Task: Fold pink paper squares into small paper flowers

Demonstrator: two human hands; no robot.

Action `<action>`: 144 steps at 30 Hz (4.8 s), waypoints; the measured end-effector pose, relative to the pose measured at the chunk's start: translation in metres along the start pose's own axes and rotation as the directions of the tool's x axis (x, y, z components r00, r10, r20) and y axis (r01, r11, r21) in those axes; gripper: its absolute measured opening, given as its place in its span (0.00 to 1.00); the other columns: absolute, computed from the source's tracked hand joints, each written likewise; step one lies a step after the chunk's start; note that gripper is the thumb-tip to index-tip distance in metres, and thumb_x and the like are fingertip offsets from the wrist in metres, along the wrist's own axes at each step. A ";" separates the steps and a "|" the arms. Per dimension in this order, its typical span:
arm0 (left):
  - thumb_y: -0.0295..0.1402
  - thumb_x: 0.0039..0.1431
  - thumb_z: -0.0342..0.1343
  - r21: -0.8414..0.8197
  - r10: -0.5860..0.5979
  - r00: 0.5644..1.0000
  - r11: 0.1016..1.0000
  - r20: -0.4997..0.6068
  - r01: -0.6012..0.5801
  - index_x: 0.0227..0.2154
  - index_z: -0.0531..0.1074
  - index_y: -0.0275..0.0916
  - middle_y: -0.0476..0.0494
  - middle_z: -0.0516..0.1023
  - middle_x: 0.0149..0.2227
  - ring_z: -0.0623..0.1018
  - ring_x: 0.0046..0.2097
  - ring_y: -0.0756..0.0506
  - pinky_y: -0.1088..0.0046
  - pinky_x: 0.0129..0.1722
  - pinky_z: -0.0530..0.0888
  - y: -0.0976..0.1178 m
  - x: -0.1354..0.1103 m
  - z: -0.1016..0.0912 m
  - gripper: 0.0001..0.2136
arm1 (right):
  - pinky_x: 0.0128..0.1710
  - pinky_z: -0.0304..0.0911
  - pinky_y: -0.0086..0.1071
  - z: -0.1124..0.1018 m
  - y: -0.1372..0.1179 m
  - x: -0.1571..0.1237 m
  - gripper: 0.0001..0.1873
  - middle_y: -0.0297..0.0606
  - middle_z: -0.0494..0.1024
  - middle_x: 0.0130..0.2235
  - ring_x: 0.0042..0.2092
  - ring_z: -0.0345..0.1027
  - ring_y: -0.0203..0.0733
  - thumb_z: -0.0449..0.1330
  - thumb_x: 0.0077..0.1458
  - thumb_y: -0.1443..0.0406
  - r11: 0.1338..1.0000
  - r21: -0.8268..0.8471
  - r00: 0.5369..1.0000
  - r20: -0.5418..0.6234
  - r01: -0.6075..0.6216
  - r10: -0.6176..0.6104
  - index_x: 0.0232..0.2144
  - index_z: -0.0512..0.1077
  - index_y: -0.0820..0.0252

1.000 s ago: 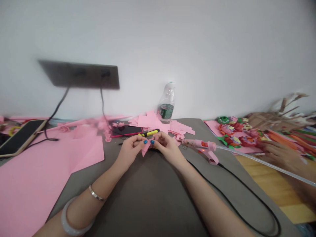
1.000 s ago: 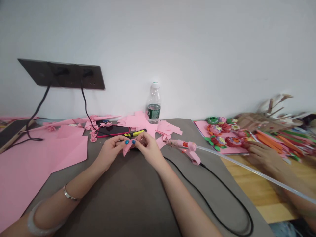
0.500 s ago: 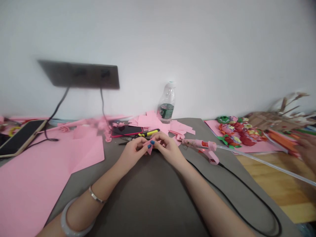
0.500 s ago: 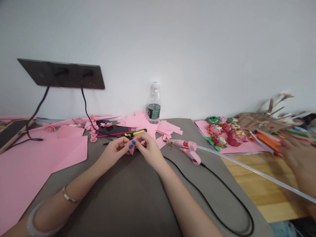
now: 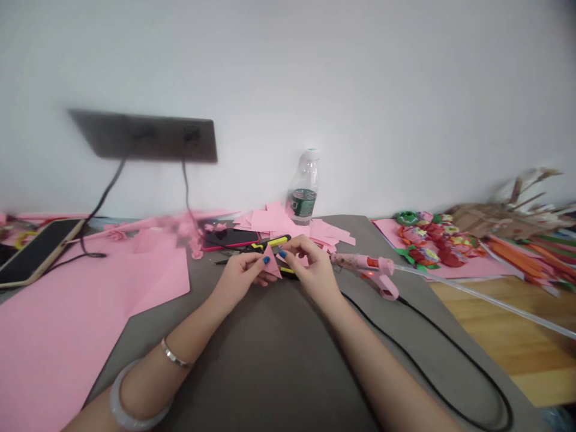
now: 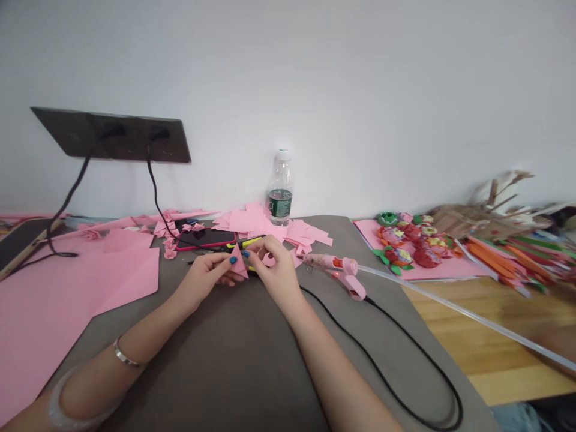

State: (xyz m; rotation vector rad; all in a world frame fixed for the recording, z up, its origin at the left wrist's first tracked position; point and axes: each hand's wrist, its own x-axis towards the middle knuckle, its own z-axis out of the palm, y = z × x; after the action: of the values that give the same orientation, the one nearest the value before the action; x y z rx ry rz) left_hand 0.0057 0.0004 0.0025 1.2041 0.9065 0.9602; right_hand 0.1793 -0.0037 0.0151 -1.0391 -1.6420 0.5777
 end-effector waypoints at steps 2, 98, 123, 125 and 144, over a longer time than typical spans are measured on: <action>0.49 0.50 0.64 -0.039 0.002 0.999 0.999 -0.051 -0.004 0.34 0.78 0.35 0.37 0.84 0.33 0.84 0.34 0.42 0.73 0.30 0.77 -0.002 0.000 0.000 0.20 | 0.35 0.63 0.34 0.001 -0.002 -0.001 0.04 0.37 0.75 0.34 0.34 0.67 0.39 0.60 0.56 0.68 0.997 -0.030 0.997 0.024 0.071 -0.070 0.33 0.75 0.57; 0.31 0.47 0.69 -0.329 -0.138 0.987 0.938 -0.076 0.106 0.40 0.80 0.34 0.37 0.85 0.39 0.83 0.41 0.44 0.77 0.37 0.78 0.004 -0.001 0.007 0.15 | 0.33 0.59 0.31 -0.001 0.008 0.002 0.08 0.35 0.72 0.32 0.34 0.66 0.38 0.57 0.56 0.61 0.964 0.173 0.958 0.237 -0.204 0.161 0.28 0.65 0.57; 0.39 0.49 0.68 -0.152 0.008 0.987 0.988 -0.163 -0.033 0.52 0.72 0.36 0.43 0.84 0.37 0.81 0.40 0.45 0.73 0.39 0.78 -0.001 -0.002 0.006 0.27 | 0.31 0.60 0.31 0.008 0.008 -0.002 0.06 0.38 0.76 0.35 0.32 0.66 0.37 0.59 0.56 0.63 0.988 0.062 0.982 0.133 -0.142 0.133 0.29 0.71 0.59; 0.39 0.49 0.68 -0.141 0.013 0.987 0.989 -0.158 -0.036 0.53 0.72 0.36 0.43 0.84 0.37 0.82 0.40 0.45 0.73 0.38 0.78 -0.002 -0.002 0.006 0.28 | 0.32 0.61 0.32 0.008 0.007 -0.001 0.05 0.38 0.76 0.35 0.33 0.67 0.38 0.59 0.56 0.64 0.991 0.048 0.986 0.122 -0.122 0.115 0.28 0.71 0.58; 0.36 0.42 0.72 -0.218 -0.025 0.991 0.976 -0.132 -0.004 0.28 0.75 0.35 0.46 0.81 0.33 0.79 0.34 0.50 0.75 0.37 0.77 0.001 -0.002 0.004 0.14 | 0.37 0.60 0.33 0.001 0.008 -0.001 0.06 0.38 0.75 0.36 0.37 0.67 0.40 0.58 0.59 0.62 0.987 0.050 0.958 0.252 -0.152 0.134 0.31 0.71 0.59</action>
State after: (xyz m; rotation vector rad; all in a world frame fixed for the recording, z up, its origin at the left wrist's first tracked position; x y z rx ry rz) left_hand 0.0083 -0.0022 0.0041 0.9567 0.8871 1.1120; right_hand 0.1810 0.0002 0.0076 -1.0743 -1.7581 0.8850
